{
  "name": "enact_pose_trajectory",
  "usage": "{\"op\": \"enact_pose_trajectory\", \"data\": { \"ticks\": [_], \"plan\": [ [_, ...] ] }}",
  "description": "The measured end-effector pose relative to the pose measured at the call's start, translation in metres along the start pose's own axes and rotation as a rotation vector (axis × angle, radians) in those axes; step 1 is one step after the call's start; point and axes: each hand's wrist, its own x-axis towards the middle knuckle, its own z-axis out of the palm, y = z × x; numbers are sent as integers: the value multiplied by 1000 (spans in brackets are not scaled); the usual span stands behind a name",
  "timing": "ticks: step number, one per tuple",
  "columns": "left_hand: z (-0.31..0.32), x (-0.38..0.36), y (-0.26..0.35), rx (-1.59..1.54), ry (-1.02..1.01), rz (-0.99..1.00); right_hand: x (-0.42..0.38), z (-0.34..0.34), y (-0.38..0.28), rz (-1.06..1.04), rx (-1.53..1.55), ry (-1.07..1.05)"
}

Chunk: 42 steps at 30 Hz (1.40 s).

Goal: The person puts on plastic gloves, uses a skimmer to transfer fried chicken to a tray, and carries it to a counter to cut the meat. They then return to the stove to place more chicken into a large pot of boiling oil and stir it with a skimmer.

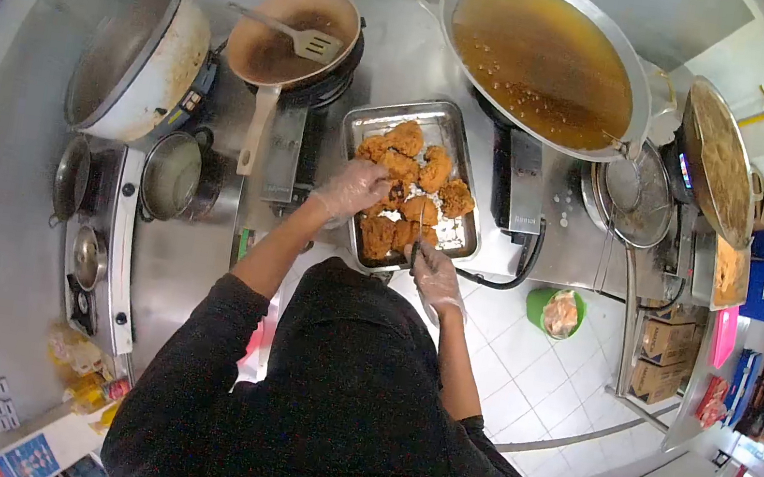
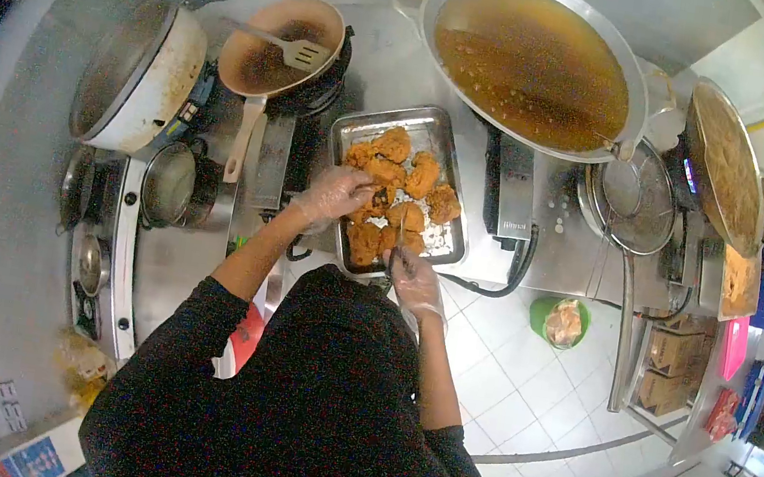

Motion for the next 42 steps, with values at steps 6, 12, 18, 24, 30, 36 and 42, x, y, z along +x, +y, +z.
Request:
{"op": "enact_pose_trajectory", "data": {
  "ticks": [6, 12, 18, 24, 30, 36, 42],
  "plan": [
    [9, 0, -4, -142, -22, -107, -10, 5, -35, -8, -67, 74],
    [14, -9, 14, -133, -77, -195, -11, 18, -60, -49, -298, 167],
    [10, -31, 20, -294, 346, -133, -10, 15, -62, 98, -436, 131],
    [14, -37, 24, -201, 278, -108, 5, 31, -42, 17, -225, 130],
    [24, -36, 27, -197, 252, -125, 11, 43, -48, 23, -321, 150],
    [37, -38, 31, -307, 266, -191, 15, 51, -46, -12, -339, 134],
    [44, -40, 20, -341, 254, -156, 13, 60, -52, 0, -238, 132]
  ]
}}
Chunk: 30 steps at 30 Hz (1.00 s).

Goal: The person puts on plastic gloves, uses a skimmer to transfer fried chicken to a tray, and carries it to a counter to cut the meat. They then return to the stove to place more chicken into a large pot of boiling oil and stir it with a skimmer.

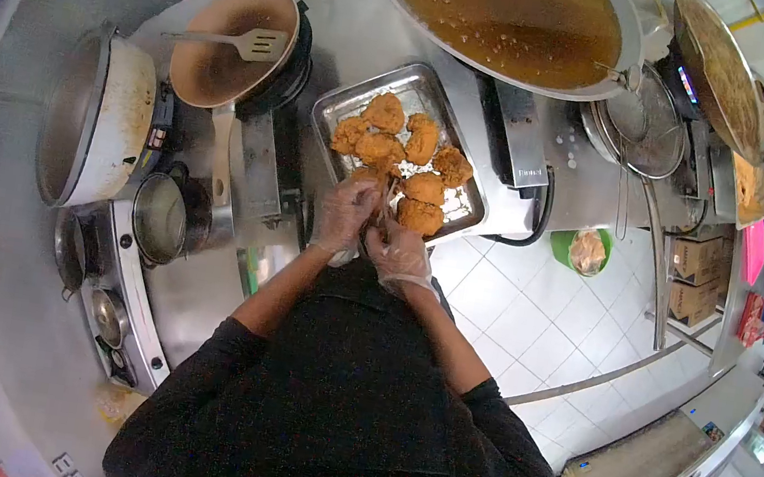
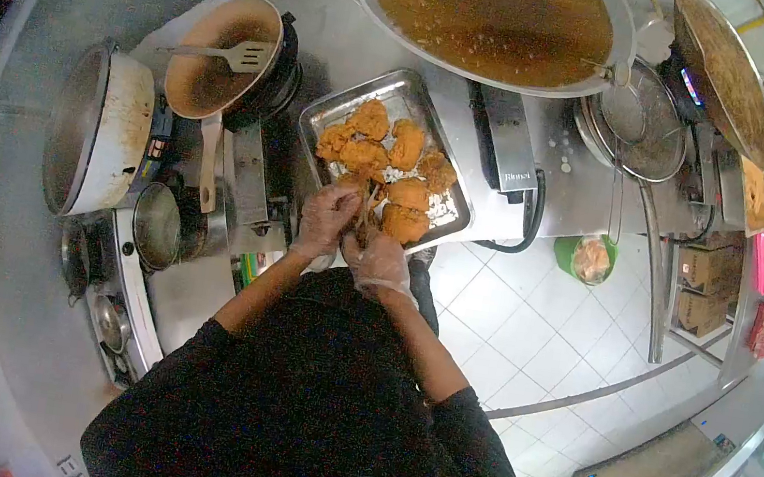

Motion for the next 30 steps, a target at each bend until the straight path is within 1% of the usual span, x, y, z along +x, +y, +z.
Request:
{"op": "enact_pose_trajectory", "data": {
  "ticks": [4, 7, 10, 13, 16, 19, 22, 25, 28, 30],
  "plan": [
    [-5, 6, -5, -7, -92, -57, 0, 0, -9, 6, 1, 31],
    [-1, 8, -17, -21, -93, 13, 1, 8, -4, 23, 95, 35],
    [-1, 9, -16, -74, -96, 1, 4, 8, -5, 68, 37, -23],
    [-3, 10, -17, -4, -108, 13, 3, 7, -6, 52, -11, -25],
    [-1, 9, -25, -53, -97, -26, 9, 30, 42, -126, 28, 117],
    [-7, 9, -5, -21, -29, -2, -12, 16, 44, 43, 102, 29],
    [-4, 11, -4, -42, -27, 14, -23, 17, 40, 78, 62, 81],
    [1, 14, -11, 84, -30, 96, -19, 20, 37, -4, -4, 121],
    [2, 16, -14, 96, -22, 169, -18, 9, 18, 66, 11, 68],
    [-1, 17, -4, 35, -54, 112, -12, 14, 24, 64, 0, 53]
  ]
}}
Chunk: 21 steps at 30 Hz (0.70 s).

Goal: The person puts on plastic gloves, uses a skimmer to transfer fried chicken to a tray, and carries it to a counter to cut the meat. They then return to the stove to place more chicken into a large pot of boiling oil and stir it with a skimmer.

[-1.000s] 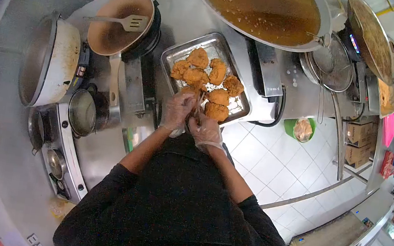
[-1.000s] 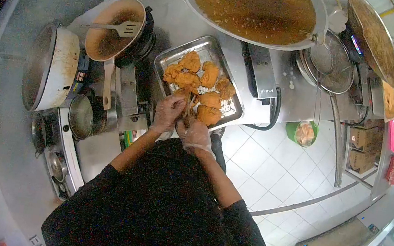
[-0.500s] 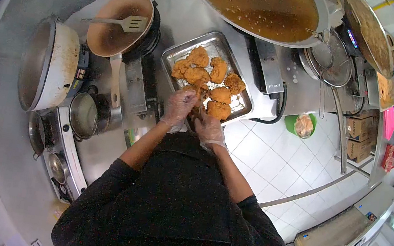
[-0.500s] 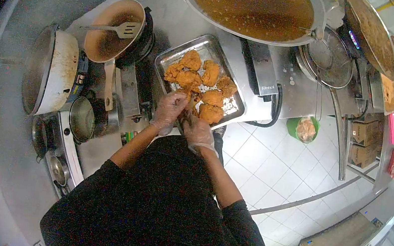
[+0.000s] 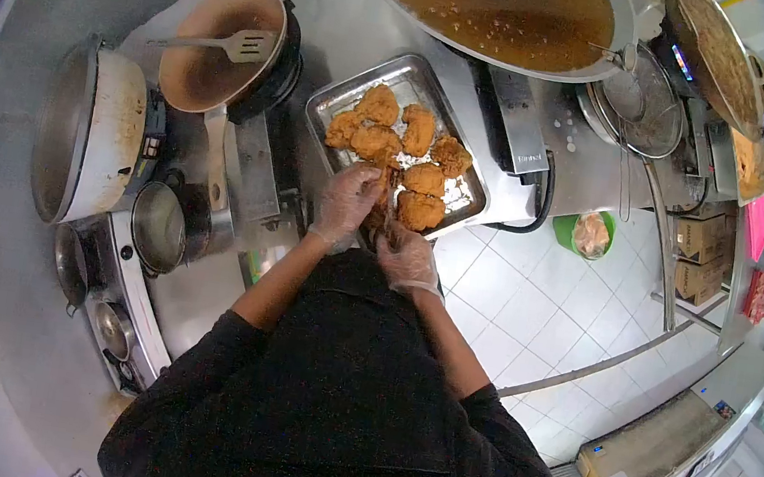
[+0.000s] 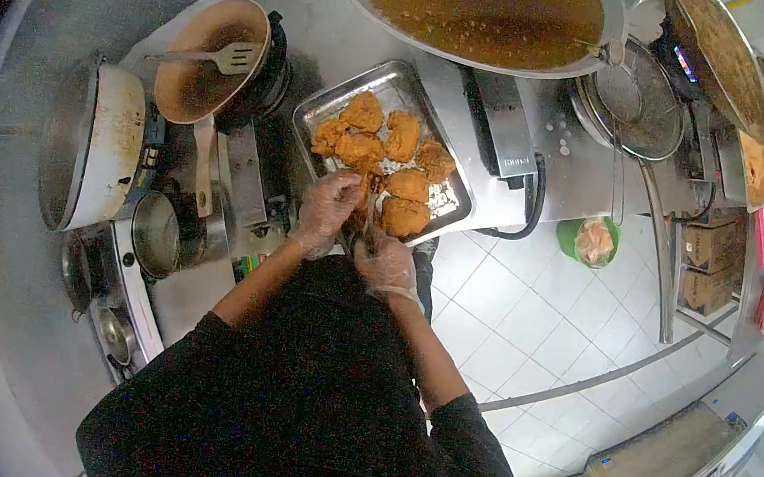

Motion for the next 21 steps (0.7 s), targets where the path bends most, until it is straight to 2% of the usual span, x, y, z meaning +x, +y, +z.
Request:
{"op": "enact_pose_trajectory", "data": {
  "ticks": [7, 10, 16, 19, 21],
  "plan": [
    [1, -1, -3, -106, -35, -51, 11, 18, 18, -124, 86, 6],
    [2, -1, -7, -41, -65, -67, 18, 21, 24, -36, 53, -126],
    [0, 0, 7, 69, -3, -27, 2, 29, 51, -162, 338, 89],
    [0, 0, 3, 99, 25, 22, -3, 11, 41, -47, 389, 83],
    [0, 0, 6, 142, 9, 4, 3, 6, 33, -44, 231, 84]
  ]
}}
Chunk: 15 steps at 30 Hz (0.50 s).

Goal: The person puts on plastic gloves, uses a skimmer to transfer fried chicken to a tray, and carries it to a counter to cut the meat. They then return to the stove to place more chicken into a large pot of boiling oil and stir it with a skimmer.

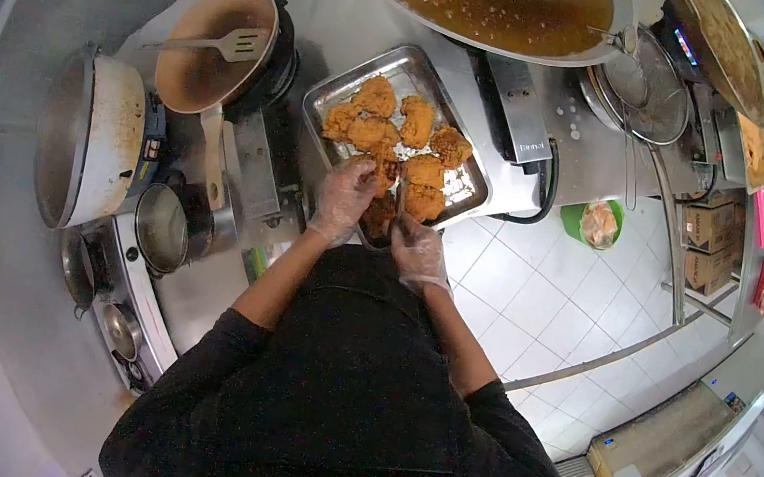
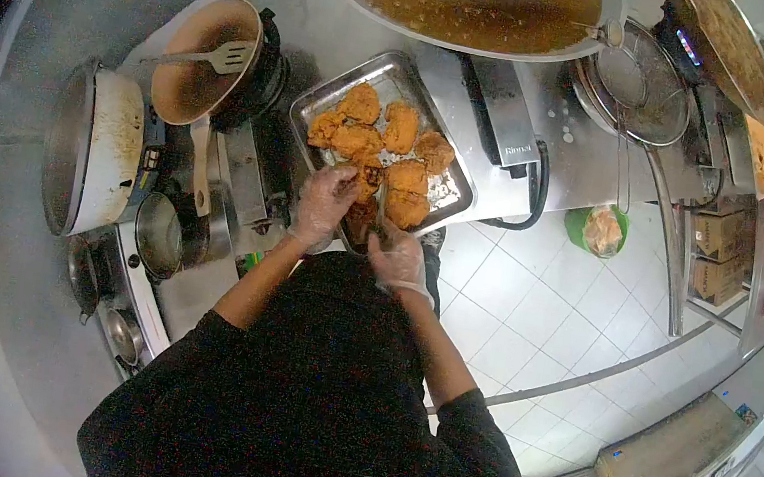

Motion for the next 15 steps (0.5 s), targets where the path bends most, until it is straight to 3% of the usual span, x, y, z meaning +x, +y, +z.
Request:
{"op": "enact_pose_trajectory", "data": {
  "ticks": [5, 15],
  "plan": [
    [3, -2, -1, 62, 6, -17, 8, -6, -35, 16, -153, -90],
    [5, -3, -5, -15, -2, -54, 27, 0, -10, -11, -148, -44]
  ]
}}
